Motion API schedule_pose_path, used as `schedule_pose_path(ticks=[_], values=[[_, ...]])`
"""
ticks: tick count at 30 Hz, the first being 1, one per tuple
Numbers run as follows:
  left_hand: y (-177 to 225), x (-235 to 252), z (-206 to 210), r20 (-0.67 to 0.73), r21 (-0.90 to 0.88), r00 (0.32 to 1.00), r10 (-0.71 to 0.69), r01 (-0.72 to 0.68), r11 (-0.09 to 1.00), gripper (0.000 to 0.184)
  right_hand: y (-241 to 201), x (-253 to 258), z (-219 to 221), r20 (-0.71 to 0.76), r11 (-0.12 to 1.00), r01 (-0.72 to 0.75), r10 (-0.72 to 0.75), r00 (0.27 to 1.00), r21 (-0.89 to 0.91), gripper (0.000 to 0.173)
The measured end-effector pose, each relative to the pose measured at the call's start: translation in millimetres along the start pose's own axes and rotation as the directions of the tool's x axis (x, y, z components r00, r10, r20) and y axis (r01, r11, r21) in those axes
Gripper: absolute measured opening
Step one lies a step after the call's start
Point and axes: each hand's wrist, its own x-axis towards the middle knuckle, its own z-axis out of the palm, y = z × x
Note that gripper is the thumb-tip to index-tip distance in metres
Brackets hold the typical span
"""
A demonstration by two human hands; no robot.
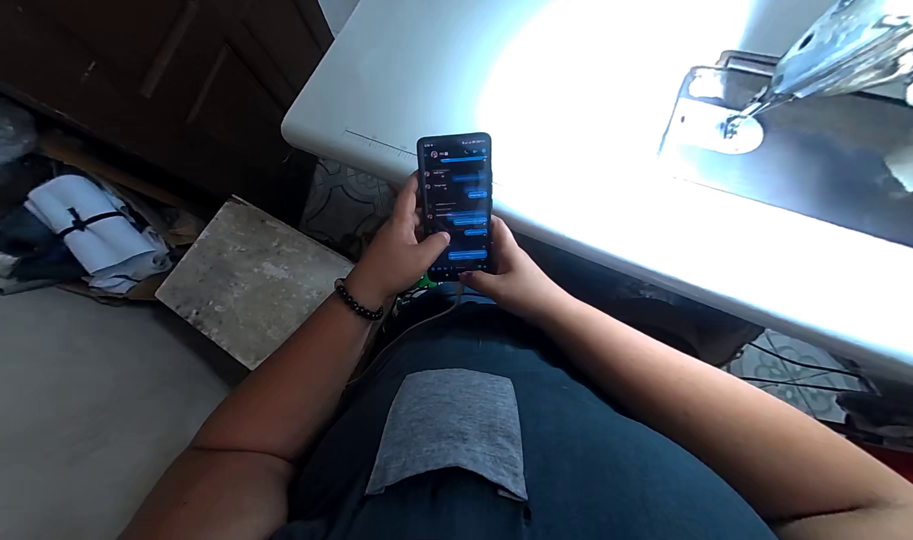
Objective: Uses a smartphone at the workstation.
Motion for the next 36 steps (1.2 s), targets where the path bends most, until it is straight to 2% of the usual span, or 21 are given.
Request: schedule_pose_path(ticks=[2, 6, 10, 13, 17, 20, 27, 32, 36], values=[[-1.7, -0.8, -1.6, 0.055, -0.011, 0.998, -0.01, 0.01, 1.0, 0.091, 2.5, 0.7, -0.8, 0.003, 1.0, 0.008, -0.008, 1.0, 0.009, 0.079], [-4.0, 0.0, -7.9, 0.136, 0.0, 0.99, -0.025, 0.025, 1.0, 0.1, 1.4, 2.2, -5.3, 0.025, 0.998, -0.034, 0.032, 0.999, 0.054, 0.061], [-5.1, 1.5, -12.8, 0.217, -0.035, 0.976, -0.023, 0.031, 0.999, 0.109, 2.8, 6.1, -10.7, 0.053, 0.996, -0.052, 0.049, 0.997, 0.073, 0.057], [-2.3, 1.1, -14.4, 0.233, -0.055, 0.971, -0.058, 0.073, 0.996, 0.114, 3.0, 5.4, -9.0, 0.029, 0.994, -0.051, 0.048, 0.998, 0.098, 0.053], [-2.6, 1.7, -13.1, 0.222, -0.037, 0.972, -0.073, 0.083, 0.996, 0.114, 1.8, 4.7, -9.9, -0.001, 0.997, -0.057, 0.057, 0.998, 0.048, 0.04], [-5.7, 2.2, -10.6, 0.193, -0.046, 0.978, -0.077, 0.088, 0.995, 0.112, 1.1, 4.8, -9.2, -0.02, 0.998, -0.064, 0.064, 0.998, 0.016, 0.038], [-2.5, -0.1, -9.8, 0.229, -0.05, 0.973, -0.032, 0.045, 0.998, 0.112, 0.3, 5.5, -7.2, -0.023, 0.997, -0.077, 0.077, 0.997, 0.011, 0.036], [-2.8, -0.6, -6.8, 0.213, 0.001, 0.977, -0.015, 0.015, 1.0, 0.111, 2.5, 8.5, -5.1, -0.06, 0.997, -0.08, 0.078, 0.995, -0.017, 0.037], [-0.5, -0.2, -6.5, 0.19, 0.023, 0.981, -0.047, 0.044, 0.999, 0.109, 3.6, 7.7, -7.7, -0.027, 0.997, -0.066, 0.067, 0.997, 0.028, 0.039]])
